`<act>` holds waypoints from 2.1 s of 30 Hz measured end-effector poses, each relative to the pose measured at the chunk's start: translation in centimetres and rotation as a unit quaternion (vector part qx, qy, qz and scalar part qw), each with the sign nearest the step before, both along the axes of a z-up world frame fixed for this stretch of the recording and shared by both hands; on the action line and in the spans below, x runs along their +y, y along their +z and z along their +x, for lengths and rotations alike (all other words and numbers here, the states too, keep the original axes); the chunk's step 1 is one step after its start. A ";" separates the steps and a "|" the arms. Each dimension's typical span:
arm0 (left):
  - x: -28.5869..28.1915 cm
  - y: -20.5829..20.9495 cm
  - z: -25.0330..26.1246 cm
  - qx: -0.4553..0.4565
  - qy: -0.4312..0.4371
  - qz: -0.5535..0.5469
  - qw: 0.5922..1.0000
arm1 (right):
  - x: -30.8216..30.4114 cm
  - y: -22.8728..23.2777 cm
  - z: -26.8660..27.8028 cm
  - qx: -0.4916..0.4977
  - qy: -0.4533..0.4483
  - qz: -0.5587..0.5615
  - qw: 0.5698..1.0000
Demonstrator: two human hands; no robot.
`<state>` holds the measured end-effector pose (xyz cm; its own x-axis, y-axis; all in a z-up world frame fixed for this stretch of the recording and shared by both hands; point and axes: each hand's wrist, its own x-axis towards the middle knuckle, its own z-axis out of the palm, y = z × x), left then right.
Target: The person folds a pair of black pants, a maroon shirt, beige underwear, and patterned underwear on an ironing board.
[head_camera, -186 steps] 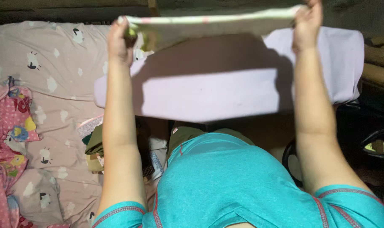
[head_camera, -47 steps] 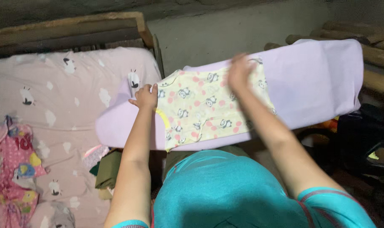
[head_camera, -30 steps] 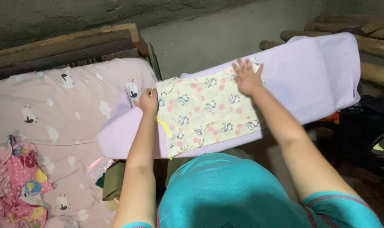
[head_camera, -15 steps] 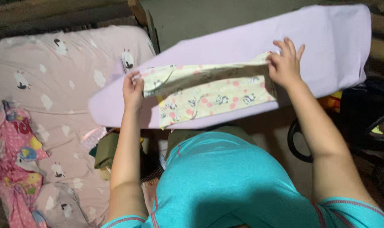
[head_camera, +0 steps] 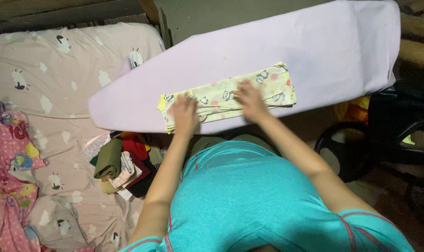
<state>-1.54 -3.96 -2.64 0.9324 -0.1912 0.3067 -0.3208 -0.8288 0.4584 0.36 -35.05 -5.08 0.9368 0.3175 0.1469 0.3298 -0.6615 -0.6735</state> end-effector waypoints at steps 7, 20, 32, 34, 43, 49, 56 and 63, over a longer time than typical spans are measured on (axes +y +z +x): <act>-4.5 -1.9 2.1 0.166 -0.026 0.102 0.980 | 5.6 4.0 3.0 0.068 0.020 -0.261 0.963; -4.4 -0.9 1.8 0.182 -0.019 0.102 0.978 | -10.2 6.4 6.4 0.053 -0.064 -0.249 0.965; -4.8 -0.9 2.1 0.187 -0.017 0.109 0.976 | -13.5 4.8 5.2 0.000 -0.169 -0.165 0.972; -5.7 -0.9 2.4 0.186 -0.054 0.166 0.967 | -12.9 3.6 4.0 0.040 -0.229 -0.126 0.965; -14.4 -0.9 3.3 0.413 -0.002 -0.669 0.618 | -2.6 9.4 4.2 0.413 -0.135 0.409 0.802; -11.3 -2.3 3.2 0.407 0.075 -0.560 0.718 | -0.6 6.5 4.3 0.116 -0.034 0.075 0.990; -9.0 -6.5 0.6 0.391 0.022 -0.510 0.766 | 2.4 3.9 3.3 0.077 0.024 -0.264 0.961; -6.9 -2.9 0.7 0.409 0.049 -0.260 0.873 | 7.2 1.9 3.5 0.031 0.108 -0.253 0.961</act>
